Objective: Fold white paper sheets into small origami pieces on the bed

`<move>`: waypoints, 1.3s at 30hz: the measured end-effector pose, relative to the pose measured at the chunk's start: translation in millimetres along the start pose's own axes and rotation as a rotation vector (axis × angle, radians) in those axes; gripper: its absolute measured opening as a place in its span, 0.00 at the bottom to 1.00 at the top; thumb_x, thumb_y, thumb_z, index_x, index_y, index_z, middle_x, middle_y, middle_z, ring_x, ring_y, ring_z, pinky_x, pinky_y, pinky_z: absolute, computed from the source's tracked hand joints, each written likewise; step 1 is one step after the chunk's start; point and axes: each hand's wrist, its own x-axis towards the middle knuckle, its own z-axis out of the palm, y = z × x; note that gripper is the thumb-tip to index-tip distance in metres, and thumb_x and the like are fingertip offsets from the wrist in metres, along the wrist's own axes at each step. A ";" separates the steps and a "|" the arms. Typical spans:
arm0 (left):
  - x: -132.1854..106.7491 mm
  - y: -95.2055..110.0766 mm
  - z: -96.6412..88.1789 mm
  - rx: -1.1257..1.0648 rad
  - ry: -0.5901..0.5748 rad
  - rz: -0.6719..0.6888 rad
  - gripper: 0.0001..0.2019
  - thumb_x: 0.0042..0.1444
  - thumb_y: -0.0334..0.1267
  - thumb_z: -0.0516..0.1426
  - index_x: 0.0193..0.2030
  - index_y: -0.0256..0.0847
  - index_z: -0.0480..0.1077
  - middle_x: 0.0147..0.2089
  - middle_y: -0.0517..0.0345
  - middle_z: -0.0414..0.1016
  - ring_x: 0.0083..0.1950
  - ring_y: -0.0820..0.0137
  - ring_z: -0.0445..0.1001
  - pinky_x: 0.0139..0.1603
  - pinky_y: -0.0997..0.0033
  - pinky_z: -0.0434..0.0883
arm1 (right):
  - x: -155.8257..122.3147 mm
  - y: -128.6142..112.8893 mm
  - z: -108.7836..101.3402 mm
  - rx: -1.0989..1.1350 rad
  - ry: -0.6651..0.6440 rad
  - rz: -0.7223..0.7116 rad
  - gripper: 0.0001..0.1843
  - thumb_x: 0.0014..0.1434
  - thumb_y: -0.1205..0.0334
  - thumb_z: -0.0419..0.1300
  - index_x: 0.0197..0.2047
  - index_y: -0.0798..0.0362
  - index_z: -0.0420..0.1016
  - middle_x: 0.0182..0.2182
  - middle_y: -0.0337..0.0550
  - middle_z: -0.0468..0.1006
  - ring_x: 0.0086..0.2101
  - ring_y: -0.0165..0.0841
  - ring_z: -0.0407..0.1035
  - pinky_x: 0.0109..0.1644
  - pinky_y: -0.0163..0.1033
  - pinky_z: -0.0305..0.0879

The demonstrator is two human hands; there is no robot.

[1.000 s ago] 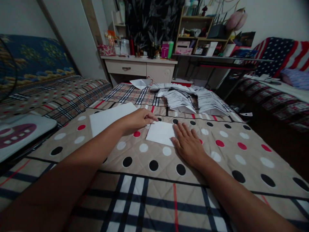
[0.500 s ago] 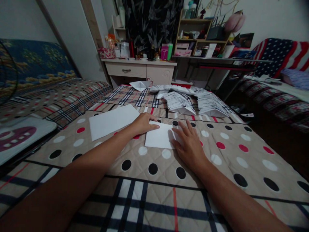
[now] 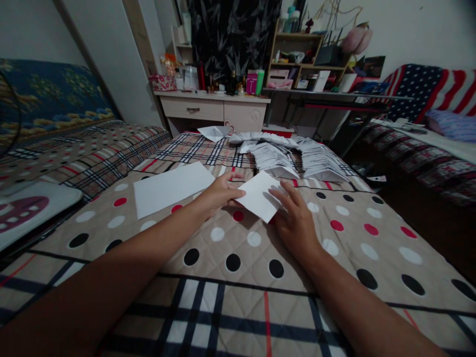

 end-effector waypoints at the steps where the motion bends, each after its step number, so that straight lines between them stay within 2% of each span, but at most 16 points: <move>1: -1.0 0.6 -0.2 -0.014 -0.076 -0.008 0.22 0.53 0.31 0.60 0.55 0.39 0.64 0.39 0.52 0.78 0.35 0.69 0.78 0.37 0.65 0.77 | 0.3 2.5 0.0 0.066 -0.005 0.038 0.24 0.53 0.74 0.53 0.51 0.51 0.76 0.61 0.51 0.67 0.62 0.44 0.60 0.63 0.55 0.59; 3: 0.0 -0.2 -4.3 -0.024 -0.204 -0.014 0.16 0.58 0.40 0.58 0.52 0.38 0.70 0.40 0.49 0.78 0.37 0.68 0.77 0.39 0.63 0.77 | 1.1 6.5 -0.3 0.225 -0.003 0.142 0.19 0.51 0.73 0.55 0.44 0.51 0.80 0.56 0.51 0.74 0.57 0.43 0.66 0.61 0.54 0.63; 5: 3.6 -2.8 -11.8 0.007 -0.243 0.028 0.16 0.59 0.43 0.56 0.50 0.37 0.73 0.41 0.48 0.78 0.37 0.68 0.77 0.38 0.63 0.77 | 2.0 8.1 -0.8 0.378 0.004 0.250 0.16 0.50 0.73 0.57 0.40 0.52 0.81 0.52 0.50 0.77 0.54 0.43 0.70 0.58 0.52 0.65; 8: 8.7 -6.3 -22.7 0.164 -0.224 0.203 0.22 0.52 0.34 0.61 0.55 0.40 0.71 0.52 0.47 0.75 0.42 0.69 0.77 0.41 0.66 0.76 | 3.5 7.3 -1.6 0.543 -0.005 0.331 0.11 0.50 0.71 0.60 0.36 0.52 0.81 0.51 0.51 0.78 0.53 0.42 0.70 0.57 0.50 0.65; 10: 9.4 -7.0 -26.8 0.321 -0.273 0.341 0.29 0.46 0.30 0.63 0.58 0.44 0.70 0.63 0.46 0.66 0.46 0.69 0.76 0.44 0.67 0.75 | 4.2 6.2 -1.9 0.626 -0.012 0.337 0.08 0.50 0.69 0.62 0.33 0.52 0.81 0.51 0.51 0.77 0.54 0.43 0.70 0.56 0.50 0.66; 12: 8.1 -7.2 -27.6 0.454 -0.370 0.440 0.29 0.46 0.29 0.63 0.58 0.48 0.71 0.70 0.46 0.55 0.47 0.69 0.76 0.42 0.68 0.76 | 4.5 5.5 -2.2 0.691 -0.015 0.337 0.06 0.50 0.68 0.63 0.32 0.52 0.81 0.52 0.51 0.77 0.54 0.43 0.69 0.55 0.49 0.66; 14: 6.5 -8.5 -26.2 0.543 -0.461 0.493 0.27 0.48 0.27 0.61 0.57 0.50 0.71 0.72 0.48 0.51 0.46 0.69 0.76 0.39 0.70 0.76 | 4.8 5.1 -3.0 0.739 -0.006 0.350 0.04 0.49 0.67 0.65 0.30 0.51 0.81 0.51 0.51 0.77 0.54 0.44 0.69 0.55 0.49 0.66; 16: 5.8 -11.6 -23.7 0.602 -0.505 0.544 0.27 0.50 0.23 0.57 0.57 0.50 0.71 0.70 0.49 0.54 0.45 0.71 0.76 0.38 0.72 0.75 | 5.4 5.1 -4.1 0.795 0.023 0.385 0.03 0.48 0.66 0.66 0.30 0.51 0.81 0.50 0.50 0.78 0.53 0.45 0.70 0.53 0.48 0.67; 19: 6.0 -18.3 -17.7 0.671 -0.437 0.655 0.30 0.49 0.19 0.55 0.58 0.49 0.70 0.68 0.49 0.59 0.46 0.71 0.76 0.38 0.73 0.76 | 6.3 5.4 -6.0 0.879 0.080 0.456 0.05 0.45 0.66 0.68 0.29 0.50 0.81 0.49 0.48 0.79 0.50 0.44 0.72 0.51 0.46 0.68; 23: 4.3 -23.8 -5.0 0.724 -0.251 0.891 0.30 0.48 0.24 0.61 0.60 0.43 0.69 0.61 0.46 0.69 0.57 0.62 0.72 0.45 0.69 0.76 | 6.7 5.5 -6.9 0.940 0.120 0.503 0.07 0.44 0.67 0.69 0.30 0.50 0.82 0.49 0.46 0.79 0.48 0.41 0.73 0.50 0.44 0.68; 25: 2.6 -23.7 0.5 0.724 -0.206 1.008 0.25 0.51 0.28 0.62 0.58 0.41 0.71 0.57 0.46 0.73 0.58 0.63 0.72 0.51 0.65 0.74 | 6.7 4.7 -7.1 0.956 0.108 0.507 0.07 0.44 0.67 0.69 0.30 0.50 0.82 0.49 0.46 0.79 0.48 0.41 0.73 0.50 0.44 0.68; 27: 1.2 -22.7 2.5 0.732 -0.192 1.087 0.16 0.55 0.30 0.61 0.51 0.40 0.75 0.52 0.47 0.77 0.53 0.66 0.76 0.52 0.66 0.74 | 7.0 3.7 -7.2 0.941 0.083 0.496 0.07 0.44 0.67 0.69 0.30 0.50 0.82 0.50 0.46 0.79 0.48 0.42 0.73 0.51 0.45 0.68; 30: 1.4 -22.5 -2.1 0.776 -0.142 1.170 0.11 0.57 0.29 0.59 0.45 0.39 0.78 0.47 0.48 0.80 0.47 0.68 0.79 0.49 0.68 0.75 | 7.8 3.5 -6.8 0.832 0.064 0.429 0.06 0.46 0.66 0.68 0.30 0.49 0.82 0.50 0.45 0.78 0.51 0.43 0.71 0.55 0.48 0.65; 35: 5.5 -27.4 -16.8 0.981 -0.055 1.272 0.18 0.55 0.23 0.56 0.50 0.39 0.76 0.50 0.50 0.79 0.50 0.66 0.78 0.51 0.63 0.75 | 9.3 11.1 -4.3 0.455 0.115 0.228 0.07 0.49 0.67 0.65 0.31 0.47 0.83 0.44 0.45 0.80 0.50 0.42 0.70 0.58 0.52 0.60; 39: 7.6 -29.6 -22.8 1.158 -0.103 1.251 0.24 0.48 0.19 0.54 0.50 0.39 0.75 0.50 0.53 0.79 0.49 0.65 0.78 0.51 0.60 0.75 | 8.6 18.6 -1.3 0.280 0.054 0.128 0.12 0.50 0.73 0.60 0.32 0.48 0.83 0.39 0.44 0.82 0.45 0.40 0.72 0.55 0.51 0.60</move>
